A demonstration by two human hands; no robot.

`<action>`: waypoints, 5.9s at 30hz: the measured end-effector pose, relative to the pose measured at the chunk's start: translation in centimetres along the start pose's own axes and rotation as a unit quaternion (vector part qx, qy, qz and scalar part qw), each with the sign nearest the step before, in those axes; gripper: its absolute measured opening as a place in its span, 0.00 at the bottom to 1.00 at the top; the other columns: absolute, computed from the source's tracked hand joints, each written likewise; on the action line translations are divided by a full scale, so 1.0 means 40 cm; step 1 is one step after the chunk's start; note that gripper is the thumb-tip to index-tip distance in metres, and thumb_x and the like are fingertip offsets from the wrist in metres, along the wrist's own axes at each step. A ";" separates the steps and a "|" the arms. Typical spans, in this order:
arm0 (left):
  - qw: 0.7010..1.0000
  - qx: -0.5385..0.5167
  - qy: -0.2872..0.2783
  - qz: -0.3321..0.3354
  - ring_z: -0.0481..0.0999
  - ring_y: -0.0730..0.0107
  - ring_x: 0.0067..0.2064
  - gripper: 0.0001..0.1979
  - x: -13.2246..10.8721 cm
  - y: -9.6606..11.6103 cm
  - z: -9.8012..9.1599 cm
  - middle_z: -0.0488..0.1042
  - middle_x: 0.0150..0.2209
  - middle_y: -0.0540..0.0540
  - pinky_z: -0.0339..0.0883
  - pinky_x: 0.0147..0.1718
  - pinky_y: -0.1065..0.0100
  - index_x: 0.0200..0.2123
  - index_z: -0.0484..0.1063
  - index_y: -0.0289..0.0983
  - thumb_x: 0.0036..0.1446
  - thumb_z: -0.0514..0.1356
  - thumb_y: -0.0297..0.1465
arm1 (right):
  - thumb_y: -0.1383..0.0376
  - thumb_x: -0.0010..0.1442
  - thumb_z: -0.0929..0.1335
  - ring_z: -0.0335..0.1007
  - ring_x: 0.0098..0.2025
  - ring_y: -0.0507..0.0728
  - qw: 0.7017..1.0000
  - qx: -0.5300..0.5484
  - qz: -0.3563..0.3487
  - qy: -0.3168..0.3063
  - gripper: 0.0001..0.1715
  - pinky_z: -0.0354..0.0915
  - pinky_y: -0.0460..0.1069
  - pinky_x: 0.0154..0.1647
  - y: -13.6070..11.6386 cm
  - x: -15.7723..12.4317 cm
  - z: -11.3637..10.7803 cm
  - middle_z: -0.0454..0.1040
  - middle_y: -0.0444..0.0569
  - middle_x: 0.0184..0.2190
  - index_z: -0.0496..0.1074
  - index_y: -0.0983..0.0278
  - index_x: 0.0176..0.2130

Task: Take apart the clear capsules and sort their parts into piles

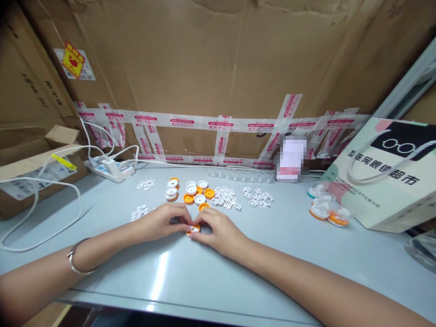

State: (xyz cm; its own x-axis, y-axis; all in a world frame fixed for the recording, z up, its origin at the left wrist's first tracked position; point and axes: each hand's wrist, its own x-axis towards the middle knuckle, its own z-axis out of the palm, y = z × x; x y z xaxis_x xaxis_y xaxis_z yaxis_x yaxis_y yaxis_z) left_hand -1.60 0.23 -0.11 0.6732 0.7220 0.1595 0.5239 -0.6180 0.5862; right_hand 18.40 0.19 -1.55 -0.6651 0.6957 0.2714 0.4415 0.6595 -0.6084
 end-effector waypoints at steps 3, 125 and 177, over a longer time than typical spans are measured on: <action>0.999 0.018 -0.020 -0.041 0.71 0.74 0.30 0.05 0.009 0.013 -0.006 0.74 0.29 0.50 0.60 0.29 0.75 0.31 0.73 0.36 0.52 0.59 0.31 | 0.60 0.54 0.68 0.66 0.33 0.53 1.000 0.010 -0.002 -0.006 0.09 0.62 0.47 0.35 0.001 0.000 0.004 0.71 0.47 0.30 0.71 0.63 0.34; 0.921 0.332 0.010 -0.203 0.67 0.72 0.23 0.07 -0.073 -0.008 -0.195 0.71 0.22 0.48 0.51 0.22 0.73 0.22 0.69 0.36 0.45 0.53 0.24 | 0.61 0.53 0.66 0.69 0.36 0.53 0.987 0.109 0.115 0.033 0.14 0.66 0.50 0.39 -0.056 0.029 -0.031 0.74 0.48 0.35 0.70 0.64 0.39; 0.822 0.478 0.091 0.295 0.64 0.71 0.26 0.09 -0.017 0.025 -0.001 0.66 0.23 0.49 0.52 0.28 0.65 0.24 0.64 0.34 0.56 0.51 0.22 | 0.72 0.49 0.66 0.68 0.37 0.53 0.994 0.100 0.032 0.040 0.12 0.64 0.49 0.40 -0.015 0.027 0.049 0.71 0.46 0.35 0.65 0.63 0.36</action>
State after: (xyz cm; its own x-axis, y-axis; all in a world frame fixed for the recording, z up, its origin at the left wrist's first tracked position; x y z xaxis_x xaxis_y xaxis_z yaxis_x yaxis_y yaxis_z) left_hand -1.54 -0.85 0.40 0.9140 0.1893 0.3588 0.3629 -0.7769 -0.5145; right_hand 16.26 0.00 -2.35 -0.5861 0.7602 0.2802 0.3474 0.5482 -0.7608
